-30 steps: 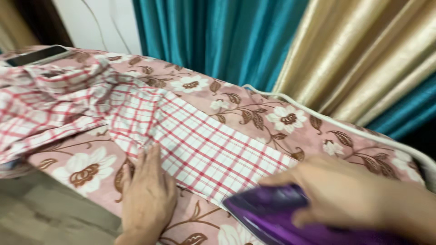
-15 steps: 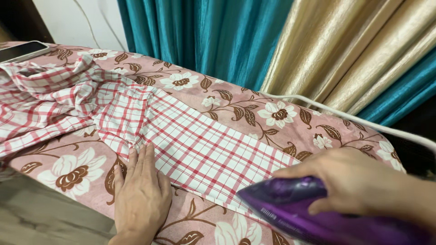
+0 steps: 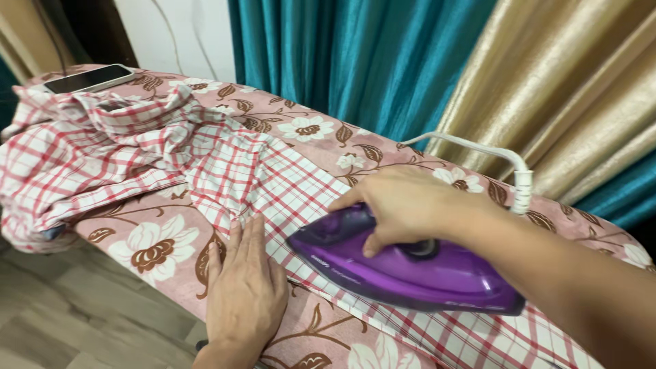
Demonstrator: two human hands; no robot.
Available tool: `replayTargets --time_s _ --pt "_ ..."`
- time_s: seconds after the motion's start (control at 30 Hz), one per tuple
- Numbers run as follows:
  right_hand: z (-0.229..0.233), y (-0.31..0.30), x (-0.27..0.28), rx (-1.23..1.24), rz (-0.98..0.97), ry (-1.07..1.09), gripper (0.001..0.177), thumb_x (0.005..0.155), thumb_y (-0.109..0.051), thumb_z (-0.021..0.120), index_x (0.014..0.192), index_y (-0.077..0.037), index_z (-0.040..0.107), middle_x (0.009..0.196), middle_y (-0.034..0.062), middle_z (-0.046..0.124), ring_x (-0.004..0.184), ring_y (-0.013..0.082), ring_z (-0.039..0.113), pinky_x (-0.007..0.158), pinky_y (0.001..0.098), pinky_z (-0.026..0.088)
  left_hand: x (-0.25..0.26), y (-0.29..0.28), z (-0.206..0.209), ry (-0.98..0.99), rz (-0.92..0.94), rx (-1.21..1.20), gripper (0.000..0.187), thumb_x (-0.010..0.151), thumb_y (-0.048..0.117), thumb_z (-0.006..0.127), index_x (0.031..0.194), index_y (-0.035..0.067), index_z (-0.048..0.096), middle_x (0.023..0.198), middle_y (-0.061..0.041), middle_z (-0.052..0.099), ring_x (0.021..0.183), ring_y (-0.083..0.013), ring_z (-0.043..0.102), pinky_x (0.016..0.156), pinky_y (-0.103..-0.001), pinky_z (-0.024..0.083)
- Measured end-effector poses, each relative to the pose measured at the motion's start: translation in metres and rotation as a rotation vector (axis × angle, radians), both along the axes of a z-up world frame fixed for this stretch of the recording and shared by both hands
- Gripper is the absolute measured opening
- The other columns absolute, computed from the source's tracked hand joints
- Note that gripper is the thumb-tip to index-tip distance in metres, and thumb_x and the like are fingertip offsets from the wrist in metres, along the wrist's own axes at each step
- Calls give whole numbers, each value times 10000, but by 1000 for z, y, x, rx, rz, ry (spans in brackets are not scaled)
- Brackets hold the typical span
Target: The person irons a plaid shirt on an ironing board, smoothing the sleeves and main body panels using a purple iron and then spreading the shirt flat to continue.
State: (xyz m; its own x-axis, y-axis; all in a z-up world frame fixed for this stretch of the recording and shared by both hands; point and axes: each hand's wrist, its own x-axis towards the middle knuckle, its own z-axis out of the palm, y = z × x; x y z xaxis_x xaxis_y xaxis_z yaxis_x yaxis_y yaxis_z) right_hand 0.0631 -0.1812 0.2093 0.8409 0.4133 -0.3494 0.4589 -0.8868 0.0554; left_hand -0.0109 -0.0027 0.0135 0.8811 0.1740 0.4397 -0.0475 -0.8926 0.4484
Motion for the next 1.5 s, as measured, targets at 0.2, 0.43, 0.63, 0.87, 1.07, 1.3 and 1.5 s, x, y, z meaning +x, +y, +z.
replayTargets --time_s 0.2,0.43,0.63,0.87,1.07,1.3,1.5 --pt "-18 60 67 113 -79 -176 731 574 -283 956 1267 -329 728 1161 37 750 1098 256 707 938 431 556 1 0 -4 22 10 -16 700 840 207 546 1474 -38 379 1460 -209 489 1445 -325 363 1187 -538 187" --pt "-22 106 150 47 -121 -103 734 633 -337 969 1315 -212 729 992 78 790 867 233 748 776 384 578 -7 10 -2 -41 -26 -40 657 853 189 558 1448 -47 407 1476 -207 505 1438 -341 373 1169 -531 199" --pt "-20 80 98 122 -198 137 692 630 -228 888 1304 -272 736 823 115 780 771 293 751 713 442 602 13 42 22 66 -61 -283 558 869 137 554 1423 76 562 1133 -150 704 1112 -308 630 1030 -462 474" --pt "-11 58 -19 161 -210 257 615 668 -257 822 1269 -337 723 977 54 803 954 219 776 900 356 576 150 95 42 -119 -102 -13 524 812 159 619 1322 40 613 1204 -187 688 1092 -399 593 897 -538 453" --pt "-18 81 -12 209 -378 76 689 624 -314 865 1298 -327 724 1043 64 801 990 230 778 918 407 560 234 146 17 186 -104 170 281 921 230 569 1137 74 659 1209 -147 672 1170 -348 576 997 -472 452" --pt "-14 177 117 55 -651 -177 685 638 -313 935 1280 -324 695 1218 74 708 1191 262 657 1018 437 510 248 153 2 200 -105 127 284 908 184 525 1130 59 652 1246 -153 653 1199 -341 581 1045 -437 472" --pt "-13 178 145 82 -664 -41 623 693 -285 881 1293 -311 713 884 118 806 826 243 787 819 401 589 174 128 2 314 -495 258 692 922 253 435 1565 32 307 1642 -179 276 1542 -394 150 1176 -636 34"
